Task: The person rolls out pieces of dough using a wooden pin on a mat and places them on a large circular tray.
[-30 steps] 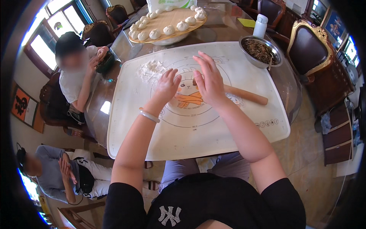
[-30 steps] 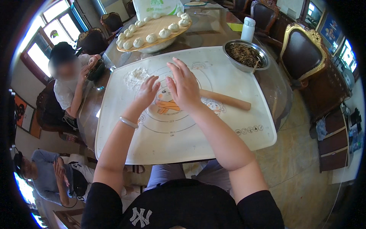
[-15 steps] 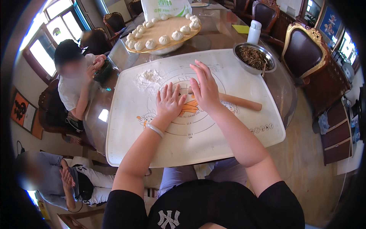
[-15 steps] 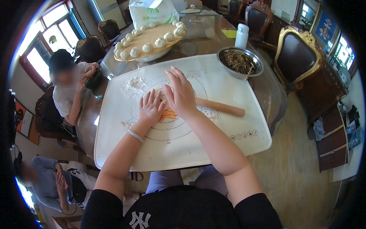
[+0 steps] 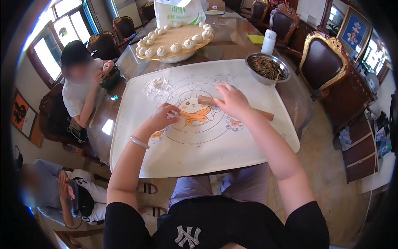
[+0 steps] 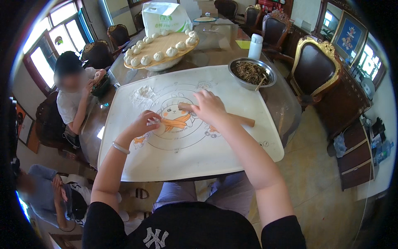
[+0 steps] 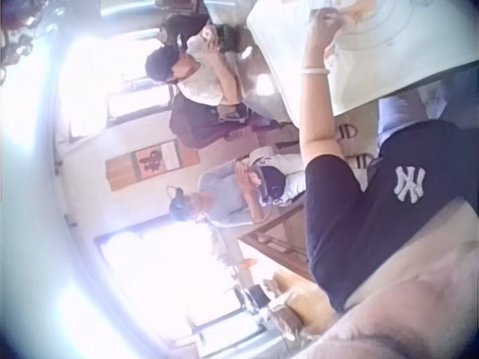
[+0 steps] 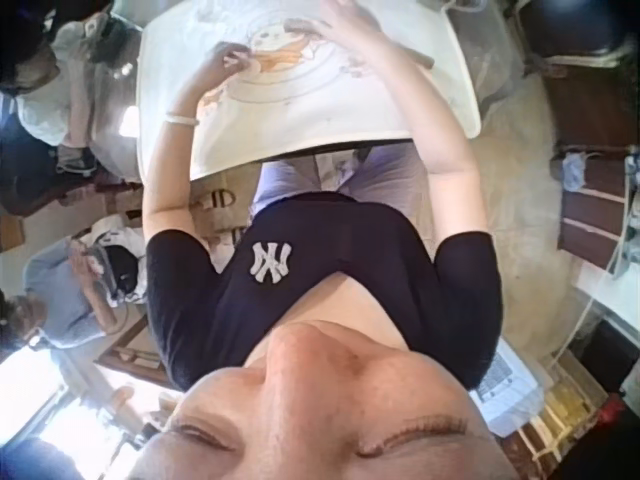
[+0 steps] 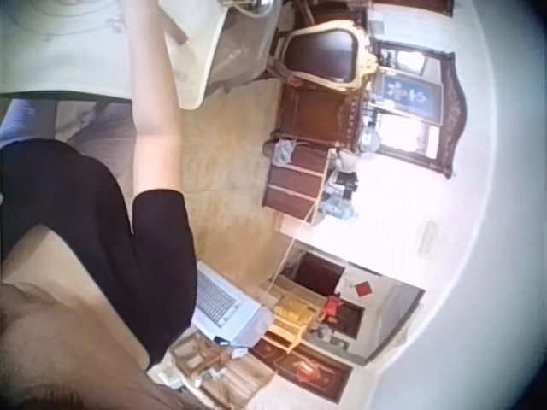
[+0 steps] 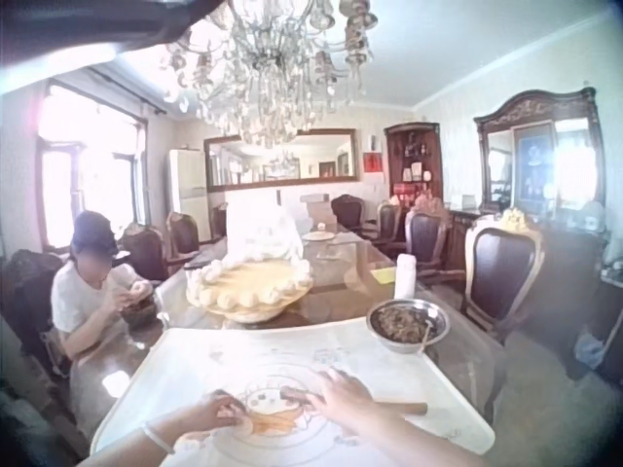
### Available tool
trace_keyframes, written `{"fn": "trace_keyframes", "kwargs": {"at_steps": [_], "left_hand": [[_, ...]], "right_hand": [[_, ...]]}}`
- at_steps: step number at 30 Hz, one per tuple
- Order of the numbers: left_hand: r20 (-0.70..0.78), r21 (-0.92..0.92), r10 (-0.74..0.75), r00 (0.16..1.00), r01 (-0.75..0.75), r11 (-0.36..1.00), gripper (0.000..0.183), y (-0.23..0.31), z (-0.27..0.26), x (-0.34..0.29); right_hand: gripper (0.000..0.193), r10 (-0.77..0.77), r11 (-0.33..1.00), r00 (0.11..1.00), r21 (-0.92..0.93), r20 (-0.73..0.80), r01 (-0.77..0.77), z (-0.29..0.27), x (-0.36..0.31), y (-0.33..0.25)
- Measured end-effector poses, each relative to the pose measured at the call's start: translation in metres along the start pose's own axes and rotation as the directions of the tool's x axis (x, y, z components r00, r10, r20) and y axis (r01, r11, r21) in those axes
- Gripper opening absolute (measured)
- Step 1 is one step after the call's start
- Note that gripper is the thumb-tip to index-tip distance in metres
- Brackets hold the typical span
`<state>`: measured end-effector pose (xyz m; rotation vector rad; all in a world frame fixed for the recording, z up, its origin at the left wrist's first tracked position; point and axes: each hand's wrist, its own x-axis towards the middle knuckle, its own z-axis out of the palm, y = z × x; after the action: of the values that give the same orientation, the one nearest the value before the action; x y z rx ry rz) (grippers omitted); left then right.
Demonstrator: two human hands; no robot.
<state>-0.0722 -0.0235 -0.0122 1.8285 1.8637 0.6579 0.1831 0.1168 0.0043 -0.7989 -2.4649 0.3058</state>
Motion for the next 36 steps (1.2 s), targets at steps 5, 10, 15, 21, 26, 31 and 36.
{"fn": "trace_keyframes", "kwargs": {"at_steps": [5, 10, 15, 21, 26, 31, 36], "left_hand": [[0.035, 0.017, -0.021, 0.999, 0.021, 1.0, 0.026, 0.003, -0.004, 0.001], [0.101, -0.047, -0.042, 0.994, 0.047, 0.998, 0.029, 0.016, 0.002, -0.003], [0.028, -0.182, -0.081, 0.996, 0.085, 0.98, 0.026, -0.015, 0.005, -0.013], [0.049, -0.165, -0.17, 0.984, 0.175, 0.971, 0.019, 0.007, -0.006, -0.017], [-0.022, -0.245, -0.096, 0.995, 0.088, 0.965, 0.022, -0.002, 0.006, 0.005], [0.048, -0.317, -0.051, 0.998, 0.063, 0.946, 0.024, 0.008, 0.013, 0.022], [0.145, -0.257, 0.044, 0.988, -0.005, 0.967, 0.02, 0.014, 0.02, 0.027]], "right_hand": [[0.035, 0.137, 0.985, 0.988, -0.118, 0.07, -0.128, 0.008, -0.039, 0.026], [0.031, 0.114, 0.988, 0.992, -0.108, 0.045, -0.108, 0.013, -0.048, 0.026], [0.027, -0.007, 0.995, 0.992, 0.101, 0.125, -0.006, 0.002, -0.06, 0.008], [0.029, -0.265, 0.943, 0.934, 0.267, 0.24, 0.199, 0.004, -0.078, -0.02], [0.035, -0.18, 0.973, 0.967, 0.177, 0.181, 0.148, 0.012, -0.075, -0.033], [0.046, -0.057, 0.967, 0.986, -0.239, 0.154, 0.093, 0.026, -0.071, -0.034], [0.05, -0.035, 0.941, 0.993, -0.329, 0.115, 0.071, 0.034, -0.063, -0.039]]}}
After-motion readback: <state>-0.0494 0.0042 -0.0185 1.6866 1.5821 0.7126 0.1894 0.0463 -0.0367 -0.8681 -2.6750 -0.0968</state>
